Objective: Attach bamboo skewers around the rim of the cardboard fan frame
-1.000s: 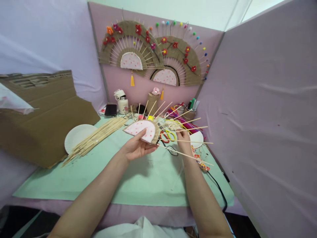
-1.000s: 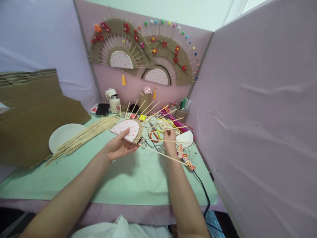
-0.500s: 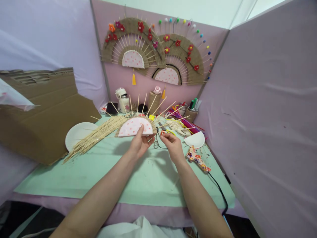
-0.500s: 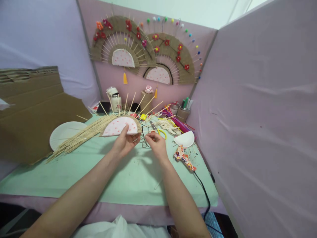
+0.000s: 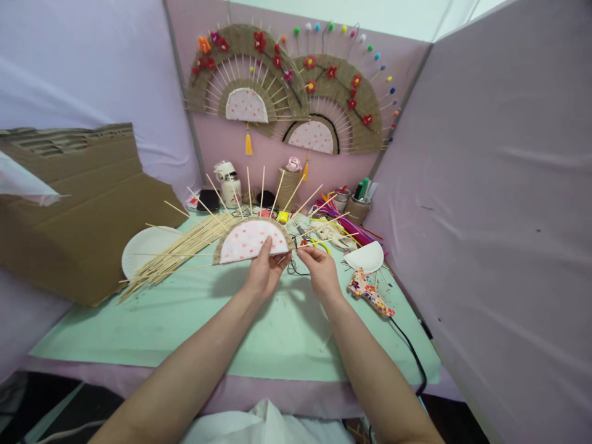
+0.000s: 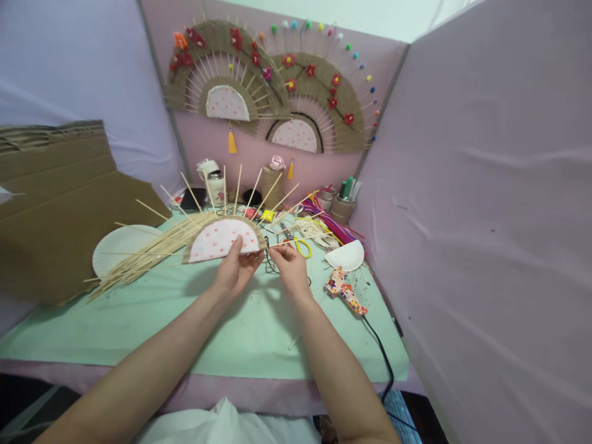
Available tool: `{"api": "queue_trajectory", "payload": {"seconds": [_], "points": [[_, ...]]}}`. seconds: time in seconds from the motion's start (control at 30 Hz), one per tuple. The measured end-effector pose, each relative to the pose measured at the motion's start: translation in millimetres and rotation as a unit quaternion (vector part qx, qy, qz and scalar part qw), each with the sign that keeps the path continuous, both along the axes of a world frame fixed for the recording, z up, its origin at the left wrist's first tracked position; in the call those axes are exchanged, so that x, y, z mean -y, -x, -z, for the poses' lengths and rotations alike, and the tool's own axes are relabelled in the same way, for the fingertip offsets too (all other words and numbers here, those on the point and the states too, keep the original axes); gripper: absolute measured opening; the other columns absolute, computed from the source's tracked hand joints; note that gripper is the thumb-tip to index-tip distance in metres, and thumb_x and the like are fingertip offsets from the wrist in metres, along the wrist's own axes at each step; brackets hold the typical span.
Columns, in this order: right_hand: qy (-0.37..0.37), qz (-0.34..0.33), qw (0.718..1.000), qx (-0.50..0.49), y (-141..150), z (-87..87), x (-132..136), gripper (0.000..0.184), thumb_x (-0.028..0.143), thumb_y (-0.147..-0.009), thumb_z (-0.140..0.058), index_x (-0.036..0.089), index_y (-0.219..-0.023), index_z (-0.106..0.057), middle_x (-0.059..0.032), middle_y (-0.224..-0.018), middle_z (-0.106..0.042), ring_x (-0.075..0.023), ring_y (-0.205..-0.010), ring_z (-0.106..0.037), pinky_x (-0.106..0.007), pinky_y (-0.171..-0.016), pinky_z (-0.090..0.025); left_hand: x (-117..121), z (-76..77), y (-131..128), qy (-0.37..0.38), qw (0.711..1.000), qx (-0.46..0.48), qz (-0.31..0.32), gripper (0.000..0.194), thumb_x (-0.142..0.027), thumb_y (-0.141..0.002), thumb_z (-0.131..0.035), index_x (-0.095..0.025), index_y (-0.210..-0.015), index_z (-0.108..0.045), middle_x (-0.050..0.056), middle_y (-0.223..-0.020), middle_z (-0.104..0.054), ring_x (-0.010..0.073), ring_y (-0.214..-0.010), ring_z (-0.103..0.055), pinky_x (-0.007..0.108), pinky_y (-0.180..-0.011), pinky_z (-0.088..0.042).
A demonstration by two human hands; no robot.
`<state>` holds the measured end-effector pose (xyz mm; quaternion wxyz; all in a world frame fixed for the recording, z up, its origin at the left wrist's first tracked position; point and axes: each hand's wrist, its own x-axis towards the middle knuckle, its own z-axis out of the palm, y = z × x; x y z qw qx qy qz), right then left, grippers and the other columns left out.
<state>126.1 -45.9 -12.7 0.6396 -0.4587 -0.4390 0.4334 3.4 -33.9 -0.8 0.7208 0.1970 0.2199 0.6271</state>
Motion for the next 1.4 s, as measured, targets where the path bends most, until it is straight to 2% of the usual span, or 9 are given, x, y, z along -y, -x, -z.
{"api": "queue_trajectory", "payload": {"seconds": [0.23,0.43,0.8,0.93,1.1,1.3,1.4], "points": [[0.018,0.004,1.0,-0.009,0,2.7,-3,0.02,0.038,-0.061,-0.072,0.021,-0.069,-0.069,-0.001,-0.074,-0.067,-0.0166,-0.075,-0.057,-0.029,-0.074,-0.043,2,0.9,-1,0.003,1.0,-0.004,-0.009,0.026,-0.034,-0.07,-0.071,-0.016,-0.087,-0.063,0.003,-0.077,-0.069,0.0126,-0.072,-0.064,0.027,-0.074,-0.05],[0.06,0.004,0.998,-0.025,1,3.9,-4,0.02,0.038,-0.06,-0.071,0.02,-0.07,-0.069,0.0008,-0.072,-0.066,-0.014,-0.07,-0.055,-0.025,-0.067,-0.039,6,-0.7,-4,-0.007,1.0,-0.017,-0.021,0.024,-0.032,-0.07,-0.071,-0.016,-0.086,-0.063,0.002,-0.08,-0.069,0.012,-0.073,-0.063,0.027,-0.075,-0.05],[0.094,-0.001,0.995,-0.039,-1,10.7,-8,0.016,0.034,-0.057,-0.07,0.02,-0.062,-0.065,0.0023,-0.063,-0.063,-0.0119,-0.063,-0.051,-0.024,-0.062,-0.035,6,6.4,-6,-0.034,0.997,-0.054,-0.036,0.027,-0.028,-0.068,-0.072,-0.017,-0.091,-0.062,0.001,-0.083,-0.068,0.0122,-0.075,-0.063,0.028,-0.075,-0.05],[0.084,-0.02,0.996,-0.035,-1,8.5,-5,0.015,0.034,-0.059,-0.069,0.02,-0.063,-0.066,0.0023,-0.065,-0.063,-0.0119,-0.065,-0.052,-0.024,-0.063,-0.036,5,5.3,-5,-0.04,0.997,-0.047,-0.042,0.025,-0.028,-0.069,-0.071,-0.017,-0.091,-0.063,0.002,-0.084,-0.069,0.0126,-0.075,-0.063,0.027,-0.074,-0.051],[0.084,-0.074,0.993,-0.04,-2,8.1,-2,0.025,0.038,-0.064,-0.066,0.023,-0.084,-0.068,0.0011,-0.078,-0.064,-0.0121,-0.071,-0.053,-0.022,-0.063,-0.037,1,4.3,0,-0.027,0.999,-0.02,-0.034,0.02,-0.029,-0.071,-0.07,-0.016,-0.085,-0.063,0.001,-0.078,-0.069,0.0119,-0.072,-0.063,0.027,-0.074,-0.05],[0.037,-0.03,0.994,-0.101,-1,7.0,-4,0.026,0.026,-0.06,-0.069,0.021,-0.084,-0.061,0.0012,-0.078,-0.063,-0.0102,-0.07,-0.053,-0.021,-0.064,-0.039,1,6.4,0,-0.014,0.999,-0.02,-0.031,0.02,-0.029,-0.071,-0.07,-0.016,-0.085,-0.063,0.001,-0.078,-0.069,0.0116,-0.072,-0.063,0.027,-0.075,-0.05],[0.025,-0.031,0.989,-0.14,0,5.9,-4,0.032,0.019,-0.058,-0.069,0.02,-0.087,-0.057,0.001,-0.079,-0.064,-0.011,-0.075,-0.056,-0.022,-0.067,-0.04,2,7.0,-1,-0.012,0.999,-0.024,-0.03,0.022,-0.029,-0.071,-0.071,-0.016,-0.086,-0.063,0.002,-0.079,-0.069,0.0118,-0.073,-0.063,0.027,-0.074,-0.05]]}}
